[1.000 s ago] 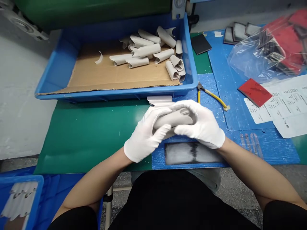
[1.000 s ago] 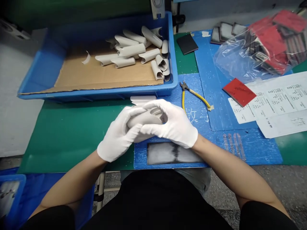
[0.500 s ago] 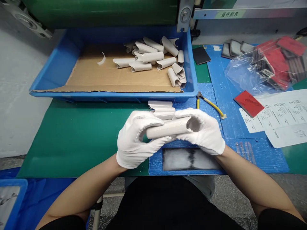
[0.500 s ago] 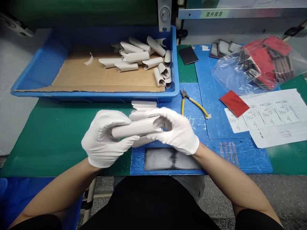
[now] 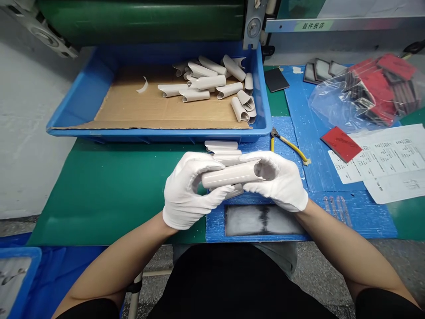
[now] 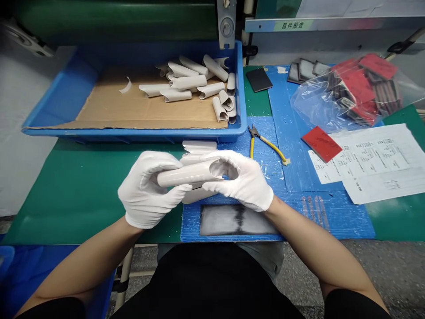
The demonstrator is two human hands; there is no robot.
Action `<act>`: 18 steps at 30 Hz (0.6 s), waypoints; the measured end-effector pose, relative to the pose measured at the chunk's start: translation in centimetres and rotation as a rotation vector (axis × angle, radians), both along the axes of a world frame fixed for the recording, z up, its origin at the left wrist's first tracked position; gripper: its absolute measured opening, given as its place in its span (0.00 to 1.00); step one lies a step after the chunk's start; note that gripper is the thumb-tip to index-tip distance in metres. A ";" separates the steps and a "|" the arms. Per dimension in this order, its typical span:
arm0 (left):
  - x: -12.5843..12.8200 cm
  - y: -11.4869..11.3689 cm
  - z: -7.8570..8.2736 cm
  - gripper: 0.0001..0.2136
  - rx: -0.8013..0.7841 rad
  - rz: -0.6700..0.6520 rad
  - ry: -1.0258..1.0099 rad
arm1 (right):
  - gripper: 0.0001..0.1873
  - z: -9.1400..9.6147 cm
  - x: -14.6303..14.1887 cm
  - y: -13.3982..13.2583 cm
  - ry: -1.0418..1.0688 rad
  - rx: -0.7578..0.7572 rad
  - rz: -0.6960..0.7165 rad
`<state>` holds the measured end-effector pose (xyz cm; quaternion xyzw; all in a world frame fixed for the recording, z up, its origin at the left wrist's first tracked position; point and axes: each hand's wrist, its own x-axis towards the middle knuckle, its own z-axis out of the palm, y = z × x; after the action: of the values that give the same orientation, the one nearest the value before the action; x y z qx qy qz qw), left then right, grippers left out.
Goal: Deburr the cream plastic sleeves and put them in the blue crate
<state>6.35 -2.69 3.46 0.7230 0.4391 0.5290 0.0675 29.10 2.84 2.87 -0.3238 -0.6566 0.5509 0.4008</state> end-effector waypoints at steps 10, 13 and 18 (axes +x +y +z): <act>-3.0 3.1 -0.6 0.09 -0.068 0.205 0.170 | 0.14 1.0 2.1 3.0 -0.119 0.294 -0.511; -3.0 3.9 -1.4 0.07 -0.095 0.185 0.292 | 0.14 1.6 3.5 4.5 -0.319 0.425 -0.602; -2.9 4.5 -2.4 0.08 -0.113 0.151 0.327 | 0.32 1.7 4.0 5.6 -1.039 0.365 -0.588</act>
<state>3.46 1.77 1.02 0.7594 0.5263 0.3826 -0.0044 33.10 8.44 4.56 -0.6431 -0.7326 0.0671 0.2127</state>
